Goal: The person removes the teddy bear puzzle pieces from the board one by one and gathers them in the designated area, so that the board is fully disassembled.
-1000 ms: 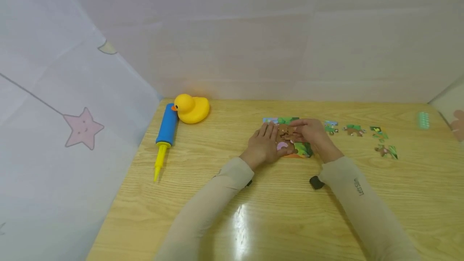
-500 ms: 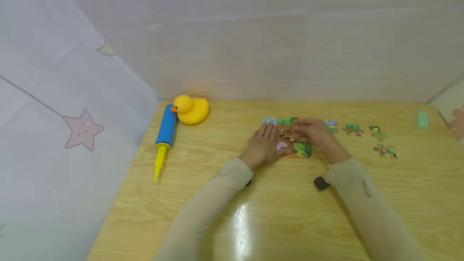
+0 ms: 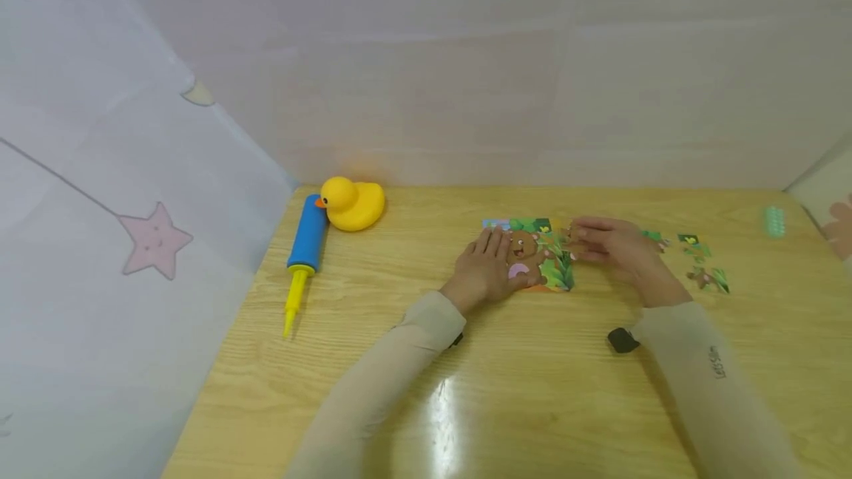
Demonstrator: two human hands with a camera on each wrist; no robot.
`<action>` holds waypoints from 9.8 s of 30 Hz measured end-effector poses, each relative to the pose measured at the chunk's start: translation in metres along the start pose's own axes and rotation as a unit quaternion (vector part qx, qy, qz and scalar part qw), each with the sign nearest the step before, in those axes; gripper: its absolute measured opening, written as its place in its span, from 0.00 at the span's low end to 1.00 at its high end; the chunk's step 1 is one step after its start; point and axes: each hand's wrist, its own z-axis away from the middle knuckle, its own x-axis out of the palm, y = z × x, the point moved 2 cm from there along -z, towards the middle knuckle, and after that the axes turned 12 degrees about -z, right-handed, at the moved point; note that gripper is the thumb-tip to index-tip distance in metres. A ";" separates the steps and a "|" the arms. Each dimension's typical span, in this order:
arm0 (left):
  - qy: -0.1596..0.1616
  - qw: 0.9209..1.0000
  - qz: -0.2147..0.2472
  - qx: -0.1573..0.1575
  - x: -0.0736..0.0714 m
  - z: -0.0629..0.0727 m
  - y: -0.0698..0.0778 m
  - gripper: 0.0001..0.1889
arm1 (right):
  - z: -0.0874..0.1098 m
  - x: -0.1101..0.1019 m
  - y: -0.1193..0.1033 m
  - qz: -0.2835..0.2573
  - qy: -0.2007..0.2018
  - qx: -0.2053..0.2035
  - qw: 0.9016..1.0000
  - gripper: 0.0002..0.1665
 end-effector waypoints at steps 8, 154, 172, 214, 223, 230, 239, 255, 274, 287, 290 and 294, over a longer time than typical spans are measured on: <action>-0.003 1.000 -0.002 -0.006 0.000 -0.003 0.003 0.49 | 0.015 -0.036 -0.006 -0.012 -0.010 -0.002 1.000 0.41; 0.026 0.994 0.105 0.011 0.003 -0.010 -0.042 0.57 | -0.018 0.074 0.018 0.130 -0.054 0.001 0.990 0.30; 0.026 0.996 0.091 0.002 0.003 -0.011 -0.038 0.57 | -0.016 0.075 0.017 0.092 -0.053 0.001 0.994 0.31; 0.029 0.996 0.083 0.000 0.006 -0.013 -0.038 0.57 | -0.032 0.084 0.027 0.138 -0.028 0.031 0.990 0.28; 0.030 0.996 0.081 -0.006 0.005 -0.013 -0.036 0.57 | -0.026 0.066 0.023 0.088 -0.018 0.029 0.996 0.30; 0.041 0.996 0.080 -0.016 0.007 -0.012 -0.034 0.56 | -0.013 0.038 0.018 0.012 -0.027 0.017 0.999 0.33; 0.048 0.997 0.054 -0.018 0.006 -0.012 -0.033 0.52 | 0.012 0.004 0.009 -0.028 -0.054 0.024 0.998 0.35; 0.044 0.998 0.039 0.009 0.004 -0.011 -0.031 0.51 | 0.050 -0.062 0.010 -0.027 -0.051 0.004 0.998 0.14; 0.036 0.999 0.027 0.024 0.003 -0.012 -0.031 0.50 | 0.058 -0.067 0.007 0.171 0.021 0.007 0.985 0.41; 0.033 0.999 0.028 0.026 0.003 -0.012 -0.030 0.49 | 0.067 -0.059 0.002 0.262 0.022 -0.041 0.964 0.37; 0.033 0.999 0.033 0.021 0.002 -0.011 -0.029 0.47 | 0.067 -0.060 0.002 0.267 0.020 -0.054 0.962 0.36; 0.037 0.998 0.045 0.017 -0.001 -0.008 -0.026 0.45 | 0.069 -0.062 0.003 0.279 0.024 -0.067 0.958 0.36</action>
